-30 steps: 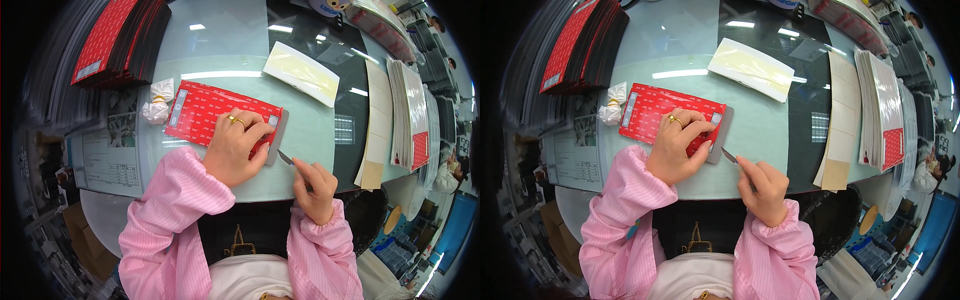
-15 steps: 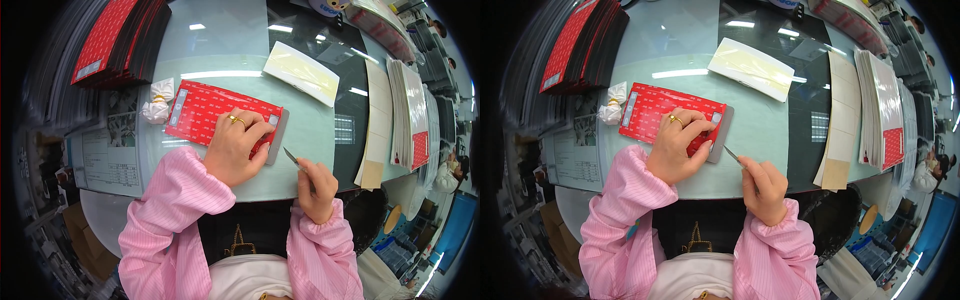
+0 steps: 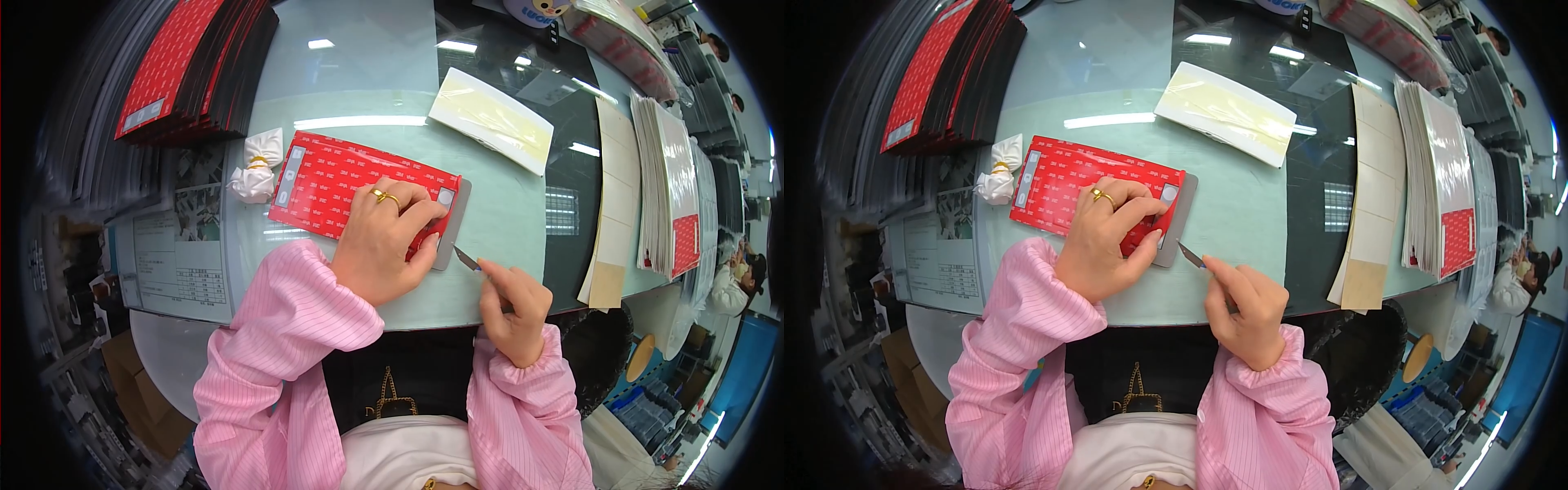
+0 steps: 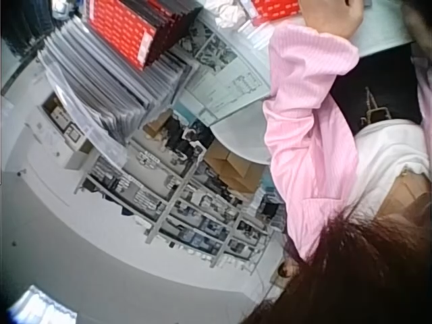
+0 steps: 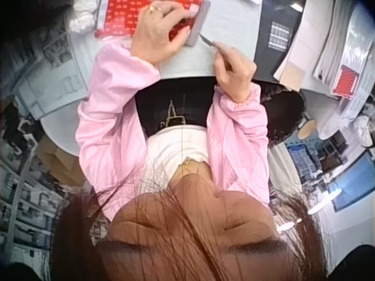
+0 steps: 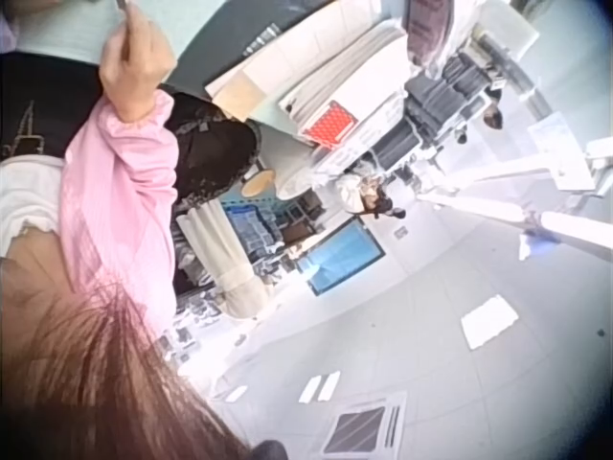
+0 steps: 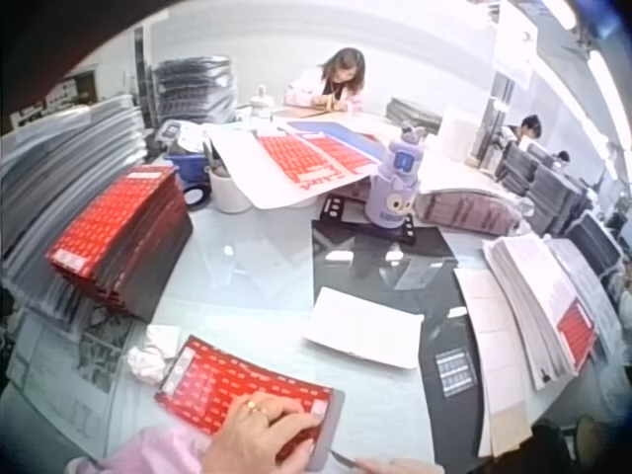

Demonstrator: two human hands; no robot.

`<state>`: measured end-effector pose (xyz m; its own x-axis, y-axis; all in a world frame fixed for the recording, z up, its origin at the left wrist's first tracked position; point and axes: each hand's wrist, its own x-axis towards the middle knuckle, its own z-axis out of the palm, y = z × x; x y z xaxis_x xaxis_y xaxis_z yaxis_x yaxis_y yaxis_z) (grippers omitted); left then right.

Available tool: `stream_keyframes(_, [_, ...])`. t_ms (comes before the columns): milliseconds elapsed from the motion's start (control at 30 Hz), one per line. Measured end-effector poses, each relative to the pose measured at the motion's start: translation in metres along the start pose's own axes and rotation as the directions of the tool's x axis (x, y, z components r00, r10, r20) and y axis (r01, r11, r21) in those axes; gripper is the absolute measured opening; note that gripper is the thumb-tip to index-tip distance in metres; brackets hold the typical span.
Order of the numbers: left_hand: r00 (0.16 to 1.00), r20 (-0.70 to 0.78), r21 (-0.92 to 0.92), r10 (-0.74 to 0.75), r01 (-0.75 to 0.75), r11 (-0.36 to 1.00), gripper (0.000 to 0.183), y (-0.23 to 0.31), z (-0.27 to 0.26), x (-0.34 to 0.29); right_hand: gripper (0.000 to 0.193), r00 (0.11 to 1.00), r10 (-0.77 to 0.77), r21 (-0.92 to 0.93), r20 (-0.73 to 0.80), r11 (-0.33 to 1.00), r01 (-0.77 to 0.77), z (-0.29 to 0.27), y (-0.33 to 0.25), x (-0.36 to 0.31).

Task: Applying red adhesive tape or protective backing to electronic components at a factory workbench.

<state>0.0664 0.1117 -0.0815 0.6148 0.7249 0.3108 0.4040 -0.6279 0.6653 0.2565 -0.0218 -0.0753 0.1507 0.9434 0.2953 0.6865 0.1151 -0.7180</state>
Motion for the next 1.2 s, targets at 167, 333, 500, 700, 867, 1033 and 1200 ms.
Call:
stream_keyframes(167, [1.0, -0.002, 0.003, -0.001, 0.001, 1.0, 0.027, 0.0, 0.0, 0.0, 0.033, 1.0, 0.008, -0.003, 0.007, 1.0, -0.008, 0.0, -0.001, 0.001])
stream_keyframes(333, [1.0, -0.005, -0.005, 0.0, 0.0, 1.0, 0.027, 0.002, 0.0, 0.001, 0.033, 1.0, -0.001, -0.018, 0.016, 1.0, 0.001, 0.001, 0.0, 0.001])
stream_keyframes(500, [1.0, -0.008, 0.0, 0.0, 0.0, 1.0, 0.026, 0.001, -0.001, 0.001, 0.033, 0.995, -0.101, -0.08, 0.027, 0.991, 0.103, 0.0, 0.003, 0.002])
stream_keyframes(700, [1.0, -0.022, -0.007, 0.003, -0.003, 1.0, 0.029, 0.001, 0.001, 0.0, 0.033, 0.999, -0.037, 0.051, -0.027, 0.998, 0.038, 0.0, 0.0, -0.001])
stream_keyframes(867, [1.0, -0.004, -0.034, 0.01, -0.01, 0.999, 0.029, 0.003, -0.003, 0.002, 0.033, 0.997, 0.07, 0.161, 0.012, 0.984, -0.071, -0.005, -0.004, 0.001])
stream_keyframes(1033, [0.995, 0.088, -0.099, 0.048, -0.039, 0.994, 0.017, 0.004, -0.013, 0.002, 0.035, 0.998, 0.049, 0.149, 0.047, 0.987, -0.056, -0.003, -0.008, 0.006])
stream_keyframes(1200, [0.999, -0.001, -0.155, 0.044, -0.044, 0.987, 0.01, -0.004, -0.008, -0.001, 0.033, 0.998, 0.056, 0.139, 0.01, 0.989, -0.056, -0.002, -0.009, 0.006])
